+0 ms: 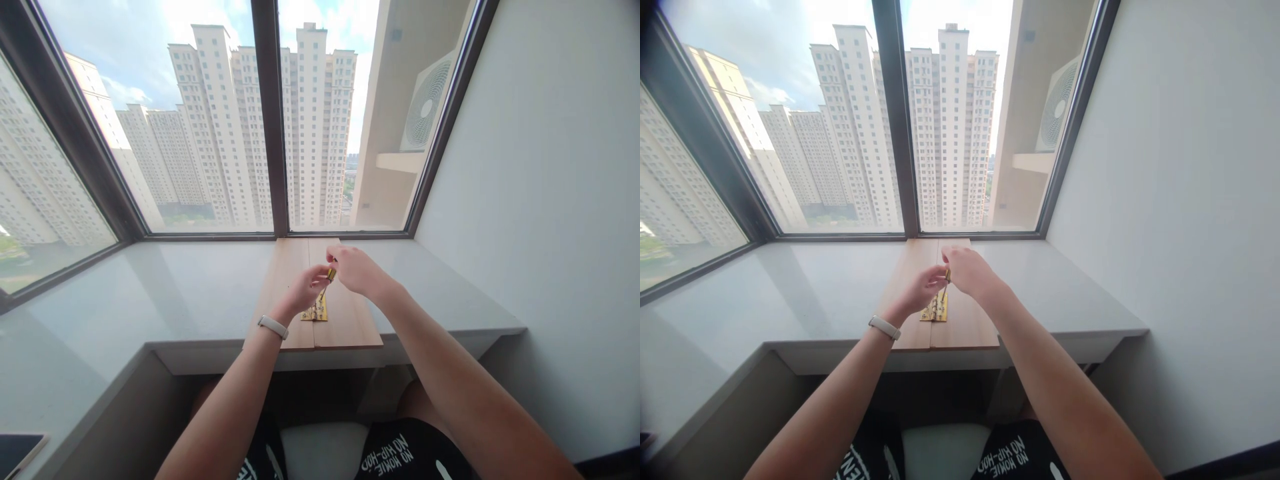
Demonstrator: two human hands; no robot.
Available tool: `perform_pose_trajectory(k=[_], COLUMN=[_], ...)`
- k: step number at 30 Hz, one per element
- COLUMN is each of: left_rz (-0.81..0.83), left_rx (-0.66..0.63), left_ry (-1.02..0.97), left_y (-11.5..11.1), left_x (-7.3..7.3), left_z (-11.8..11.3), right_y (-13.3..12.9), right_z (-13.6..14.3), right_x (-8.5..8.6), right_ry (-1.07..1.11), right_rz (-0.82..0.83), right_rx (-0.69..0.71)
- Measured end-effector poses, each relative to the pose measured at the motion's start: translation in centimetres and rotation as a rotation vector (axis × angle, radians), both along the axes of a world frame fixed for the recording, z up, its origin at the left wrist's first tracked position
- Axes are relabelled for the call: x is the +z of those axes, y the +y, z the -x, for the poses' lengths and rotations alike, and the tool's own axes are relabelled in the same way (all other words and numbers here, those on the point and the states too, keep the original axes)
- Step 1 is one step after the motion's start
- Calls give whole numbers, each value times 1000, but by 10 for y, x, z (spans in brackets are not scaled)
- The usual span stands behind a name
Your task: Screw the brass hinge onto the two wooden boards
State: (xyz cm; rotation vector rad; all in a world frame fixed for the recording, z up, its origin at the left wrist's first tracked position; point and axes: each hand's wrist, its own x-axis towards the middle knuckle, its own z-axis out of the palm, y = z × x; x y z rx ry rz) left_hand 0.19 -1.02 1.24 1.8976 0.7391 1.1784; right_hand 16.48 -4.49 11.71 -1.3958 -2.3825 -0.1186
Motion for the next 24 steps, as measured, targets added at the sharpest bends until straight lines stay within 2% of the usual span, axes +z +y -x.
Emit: perform_pose_trajectory(k=[3, 5, 11, 15, 18, 21, 24], left_rz=[18, 35, 52, 19, 19, 33, 75], left_rx=[-24, 21, 156, 202, 123, -29, -151], left_ry=[-22, -22, 13, 43, 40, -25, -85], left_y=[1, 2, -1, 0, 2, 4, 5], left_x=[-2, -4, -1, -1, -2, -4, -4], left_z=[2, 4, 2, 0, 0, 2, 5], right_y=[1, -1, -7, -7, -3, 2, 4], right_z=[-1, -1, 8, 13, 9, 3, -4], right_x=[1, 3, 3, 0, 0, 1, 3], right_ry=[36, 59, -13, -16, 29, 55, 64], right_rz=[37, 34, 42, 33, 93, 138, 159], right_rx=[56, 48, -219, -231, -115, 5, 67])
